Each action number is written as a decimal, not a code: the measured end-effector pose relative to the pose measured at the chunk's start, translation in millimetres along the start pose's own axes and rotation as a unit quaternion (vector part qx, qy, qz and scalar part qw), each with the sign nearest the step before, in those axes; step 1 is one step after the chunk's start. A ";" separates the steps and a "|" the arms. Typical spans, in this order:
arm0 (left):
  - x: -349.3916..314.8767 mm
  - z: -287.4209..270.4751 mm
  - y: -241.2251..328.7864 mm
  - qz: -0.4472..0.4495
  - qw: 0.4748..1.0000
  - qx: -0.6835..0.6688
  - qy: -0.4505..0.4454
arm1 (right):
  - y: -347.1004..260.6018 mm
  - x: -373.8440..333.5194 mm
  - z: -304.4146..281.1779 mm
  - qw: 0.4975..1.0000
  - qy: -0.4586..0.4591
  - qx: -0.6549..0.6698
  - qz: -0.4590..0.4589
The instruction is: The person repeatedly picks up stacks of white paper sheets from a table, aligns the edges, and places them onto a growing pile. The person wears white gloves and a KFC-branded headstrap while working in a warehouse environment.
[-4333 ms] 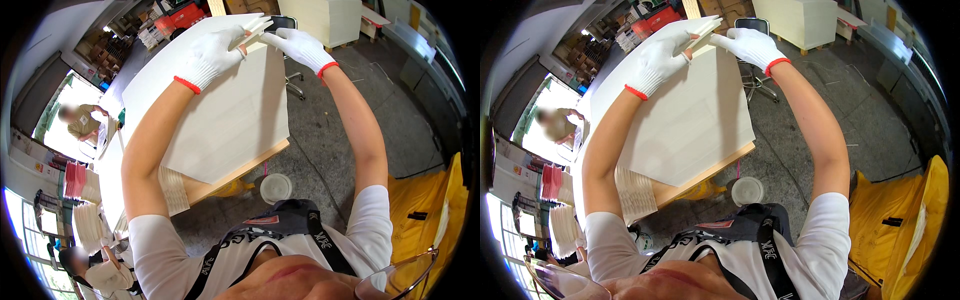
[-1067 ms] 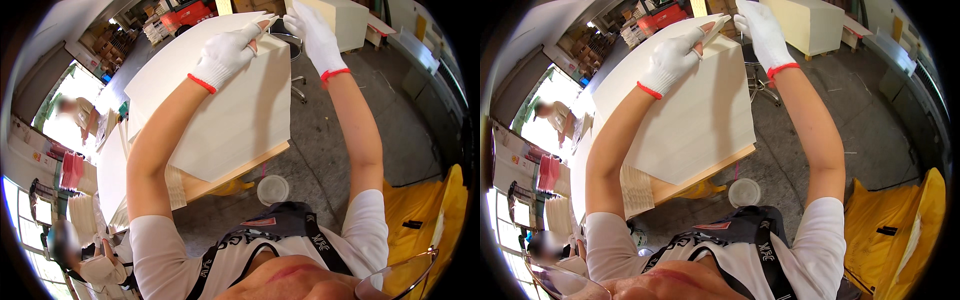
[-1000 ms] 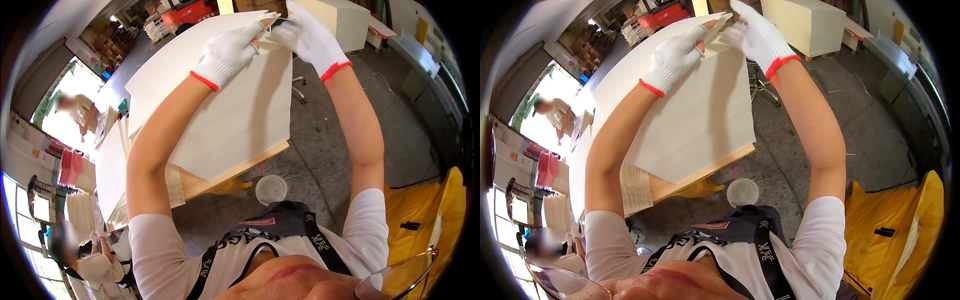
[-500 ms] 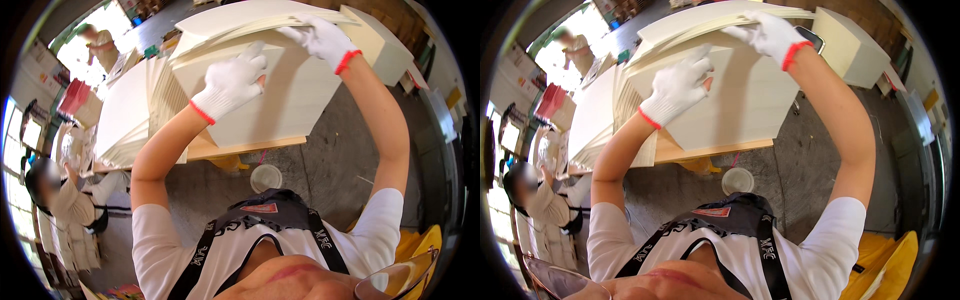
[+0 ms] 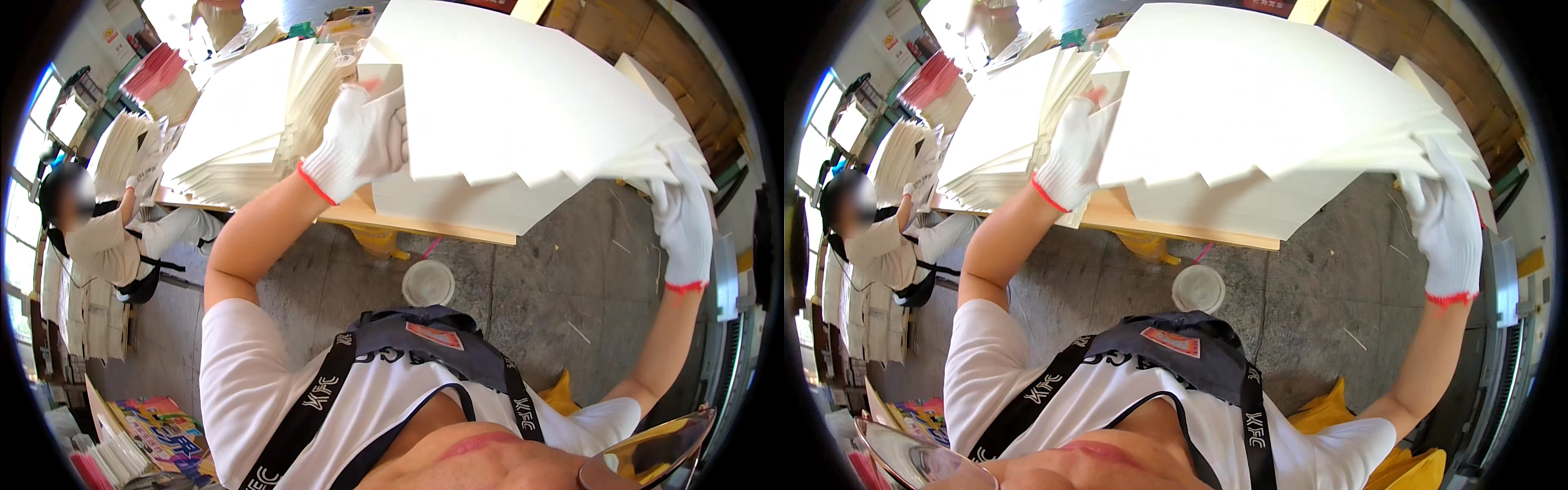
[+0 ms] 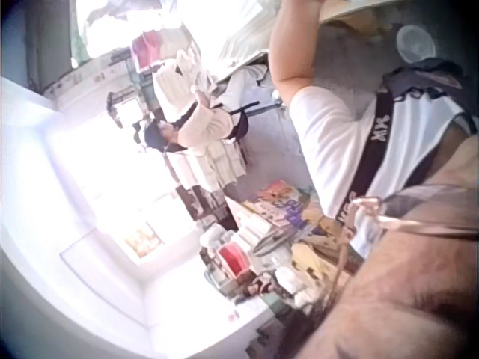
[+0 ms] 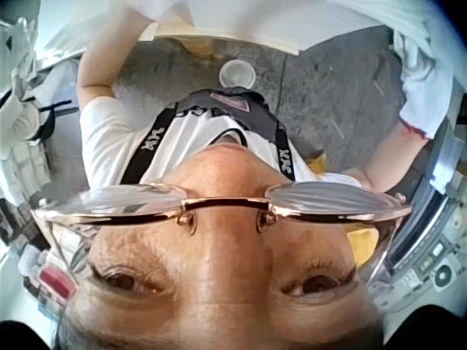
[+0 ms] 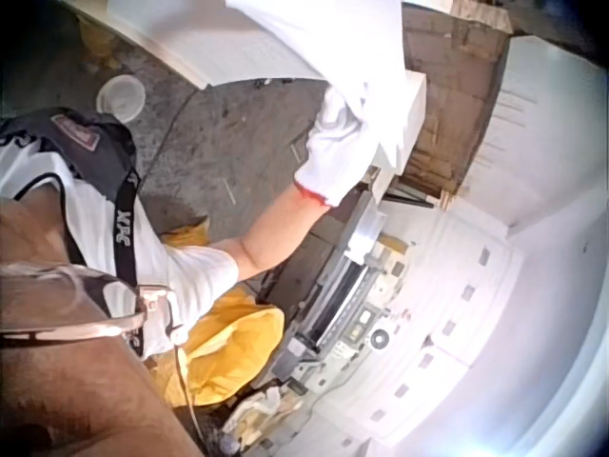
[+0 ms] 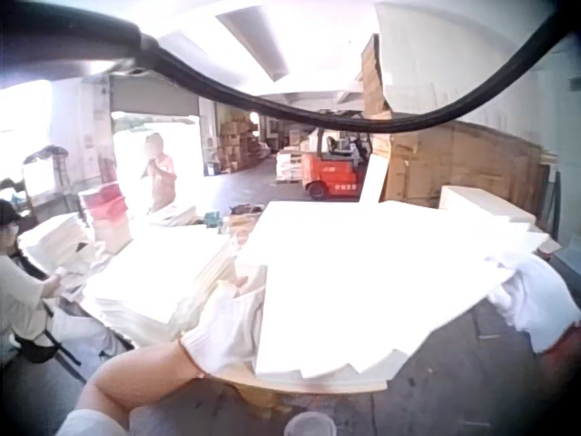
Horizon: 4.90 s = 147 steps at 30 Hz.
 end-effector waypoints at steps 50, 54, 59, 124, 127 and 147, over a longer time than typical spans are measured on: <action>-307.4 -309.4 84.9 0.109 0.795 0.059 0.594 | 351.2 95.5 511.7 0.870 -0.297 0.244 0.308; -287.5 -259.1 90.4 0.130 0.800 -0.080 0.581 | 342.4 90.8 511.8 0.864 -0.325 0.266 0.279; -300.8 -165.3 102.9 0.267 0.783 0.055 0.559 | 315.2 47.8 453.0 0.899 -0.358 0.136 0.212; -228.3 2.0 -233.7 -0.085 0.979 -0.149 0.111 | 310.6 -194.6 383.5 0.572 -0.530 0.484 0.398; -220.6 -0.5 -225.1 -0.062 0.984 -0.117 0.115 | 335.6 -188.3 361.7 0.532 -0.640 0.432 0.347; -187.5 25.6 -152.0 0.015 0.966 0.258 0.025 | 282.1 -143.1 307.4 0.741 -0.558 -0.320 -0.196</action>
Point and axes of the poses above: each hand's wrist, its own x-axis towards the middle knuckle, its own z-axis out of the palm, y = z × x, the point moved 9 cm from there along x, towards the middle knuckle, and after that the axes turned 10 degrees about -y, right-handed, at the moved point
